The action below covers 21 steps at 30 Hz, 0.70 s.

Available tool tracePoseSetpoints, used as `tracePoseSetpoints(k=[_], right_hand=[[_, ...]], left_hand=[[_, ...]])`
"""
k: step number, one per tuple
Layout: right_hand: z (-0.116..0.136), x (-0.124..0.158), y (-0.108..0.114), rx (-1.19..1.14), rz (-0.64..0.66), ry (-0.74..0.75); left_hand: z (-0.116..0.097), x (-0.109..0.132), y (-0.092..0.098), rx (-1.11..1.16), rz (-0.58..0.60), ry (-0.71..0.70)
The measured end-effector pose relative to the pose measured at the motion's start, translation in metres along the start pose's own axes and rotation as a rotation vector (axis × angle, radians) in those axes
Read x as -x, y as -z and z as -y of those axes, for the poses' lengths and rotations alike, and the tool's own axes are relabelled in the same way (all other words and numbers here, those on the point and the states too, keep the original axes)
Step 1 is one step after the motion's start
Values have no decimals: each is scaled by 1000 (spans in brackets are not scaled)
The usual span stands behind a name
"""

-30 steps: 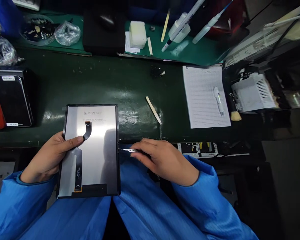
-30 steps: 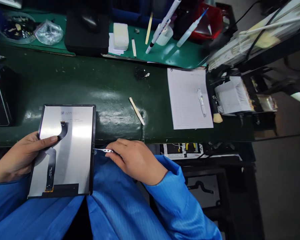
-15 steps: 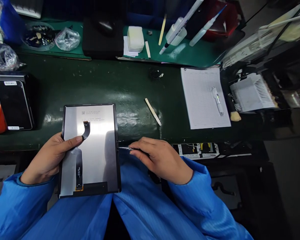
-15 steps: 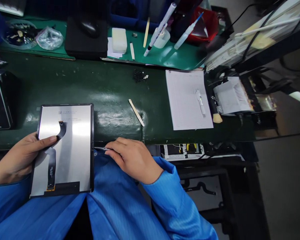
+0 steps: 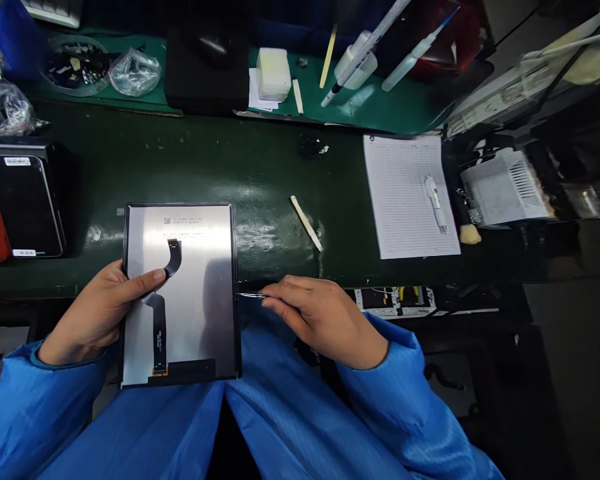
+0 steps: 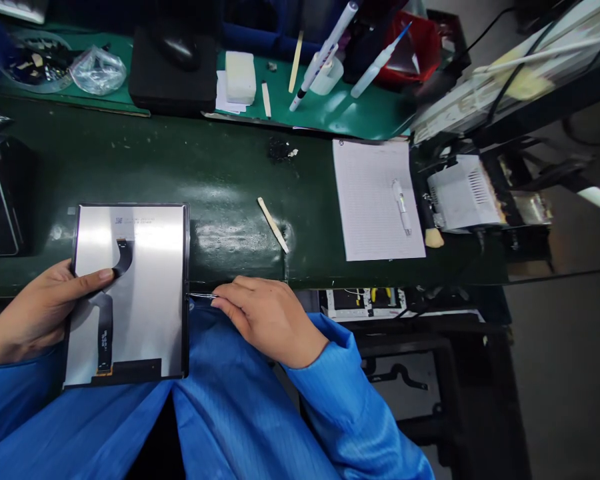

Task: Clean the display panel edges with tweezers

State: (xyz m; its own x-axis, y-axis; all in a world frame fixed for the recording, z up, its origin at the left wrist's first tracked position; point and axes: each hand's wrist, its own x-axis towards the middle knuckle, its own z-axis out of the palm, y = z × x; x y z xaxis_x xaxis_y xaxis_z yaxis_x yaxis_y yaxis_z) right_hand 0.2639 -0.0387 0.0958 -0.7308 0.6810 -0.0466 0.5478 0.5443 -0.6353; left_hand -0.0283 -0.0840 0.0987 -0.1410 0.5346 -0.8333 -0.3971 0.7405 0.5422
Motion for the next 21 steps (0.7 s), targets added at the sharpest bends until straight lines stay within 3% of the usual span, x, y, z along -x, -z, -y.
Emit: tracePoseSetpoints(k=[4,21], right_hand=[[0,0,0,-54,24,-60],[-1,-1,0,5,-1,20]], left_hand=[[0,0,2,-8,23,-25],[3,-3,7,-41,23,-27]])
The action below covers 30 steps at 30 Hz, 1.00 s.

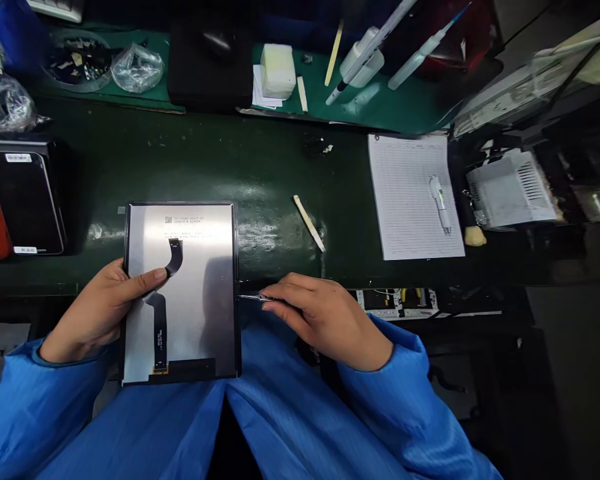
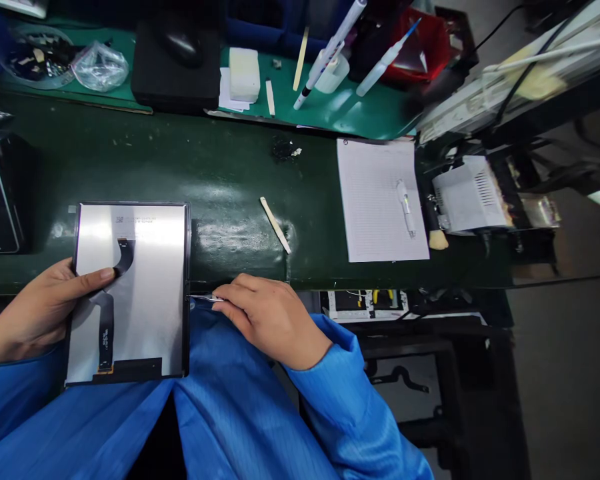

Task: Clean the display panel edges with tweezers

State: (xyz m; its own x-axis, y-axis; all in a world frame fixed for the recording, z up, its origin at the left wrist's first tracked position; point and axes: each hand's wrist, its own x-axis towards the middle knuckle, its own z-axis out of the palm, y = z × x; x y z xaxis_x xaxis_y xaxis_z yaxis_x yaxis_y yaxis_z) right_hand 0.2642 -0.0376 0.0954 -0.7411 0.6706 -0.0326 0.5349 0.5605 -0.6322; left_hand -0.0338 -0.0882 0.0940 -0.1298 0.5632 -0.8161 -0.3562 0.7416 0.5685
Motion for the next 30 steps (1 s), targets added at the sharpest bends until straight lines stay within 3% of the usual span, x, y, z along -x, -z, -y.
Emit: tracePoseSetpoints(k=[30], right_hand=[[4,0,0,-20,42,-52]], left_hand=[[2,1,5,2,46,-17]])
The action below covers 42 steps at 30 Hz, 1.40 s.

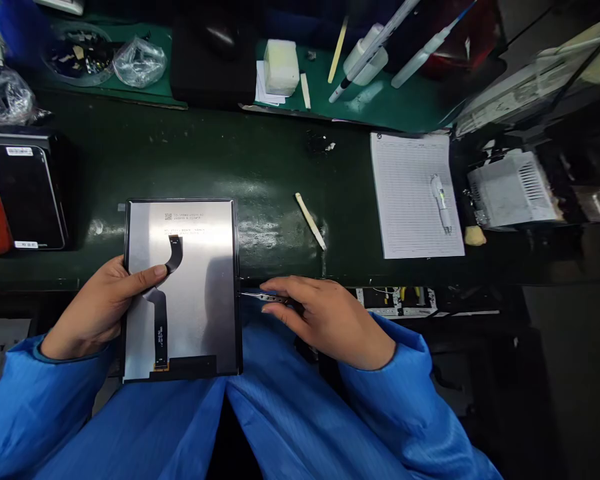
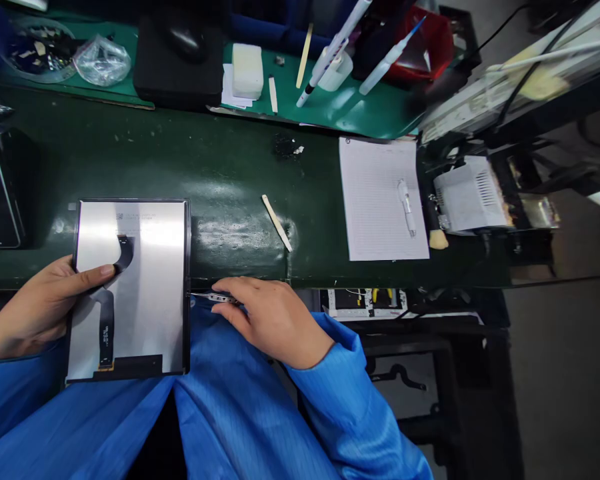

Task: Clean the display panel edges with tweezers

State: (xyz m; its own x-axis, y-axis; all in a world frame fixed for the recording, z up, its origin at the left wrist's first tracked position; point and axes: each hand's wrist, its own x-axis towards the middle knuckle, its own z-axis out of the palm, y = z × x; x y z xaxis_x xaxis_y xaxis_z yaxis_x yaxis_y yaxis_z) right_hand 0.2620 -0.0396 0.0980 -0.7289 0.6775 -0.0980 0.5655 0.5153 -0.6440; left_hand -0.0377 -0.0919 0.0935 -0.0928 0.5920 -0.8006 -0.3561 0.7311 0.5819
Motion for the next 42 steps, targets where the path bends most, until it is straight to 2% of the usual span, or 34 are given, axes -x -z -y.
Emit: tracePoseSetpoints(k=[5,11,30,35,42], right_hand=[[0,0,0,55,-4,40],[1,0,-1,20,-2,17],[4,3,1,69,-10,54],[5,4,0,47,-3,17],[6,4,2,101,-21,81]], left_hand=[[0,0,0,18,-5,-5],[1,1,1,21,13,-18],[-1,4,0,30,-31,6],[1,4,0,27,-28,-4],[1,6,0,34,0,-15]])
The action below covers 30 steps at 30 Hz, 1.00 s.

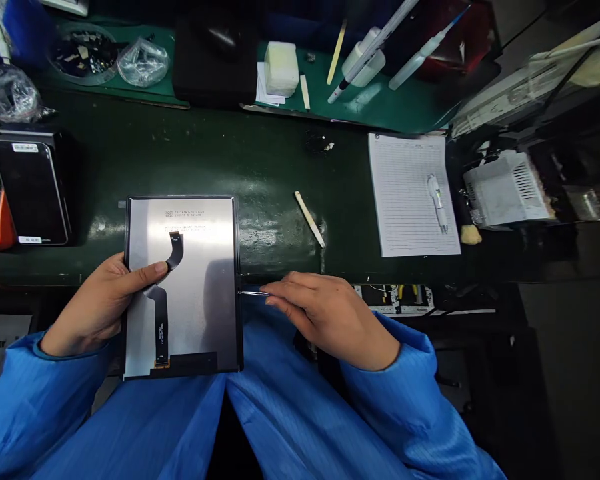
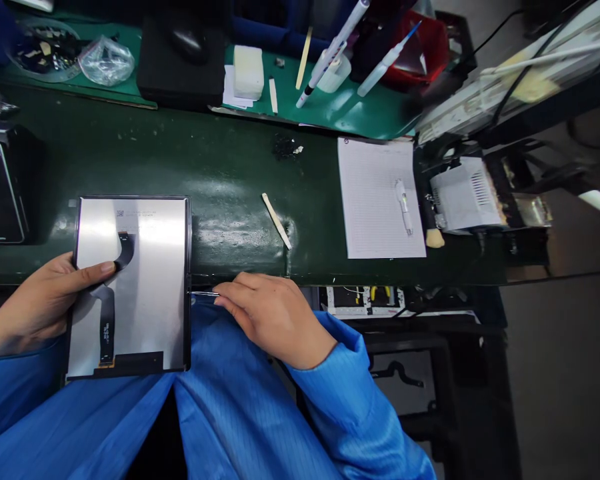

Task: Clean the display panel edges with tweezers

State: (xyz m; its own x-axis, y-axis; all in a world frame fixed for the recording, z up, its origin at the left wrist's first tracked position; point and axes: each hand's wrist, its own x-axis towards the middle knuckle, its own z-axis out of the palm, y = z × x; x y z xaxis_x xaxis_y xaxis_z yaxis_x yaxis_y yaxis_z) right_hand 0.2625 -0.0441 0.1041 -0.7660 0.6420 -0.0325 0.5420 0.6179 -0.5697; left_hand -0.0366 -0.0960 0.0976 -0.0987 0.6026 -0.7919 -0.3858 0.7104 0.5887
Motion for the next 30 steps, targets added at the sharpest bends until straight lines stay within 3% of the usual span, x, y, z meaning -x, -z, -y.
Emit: tracePoseSetpoints(k=[30], right_hand=[[4,2,-2,-22,-15,-6]], left_hand=[[7,-1,2,24,-33,-40]])
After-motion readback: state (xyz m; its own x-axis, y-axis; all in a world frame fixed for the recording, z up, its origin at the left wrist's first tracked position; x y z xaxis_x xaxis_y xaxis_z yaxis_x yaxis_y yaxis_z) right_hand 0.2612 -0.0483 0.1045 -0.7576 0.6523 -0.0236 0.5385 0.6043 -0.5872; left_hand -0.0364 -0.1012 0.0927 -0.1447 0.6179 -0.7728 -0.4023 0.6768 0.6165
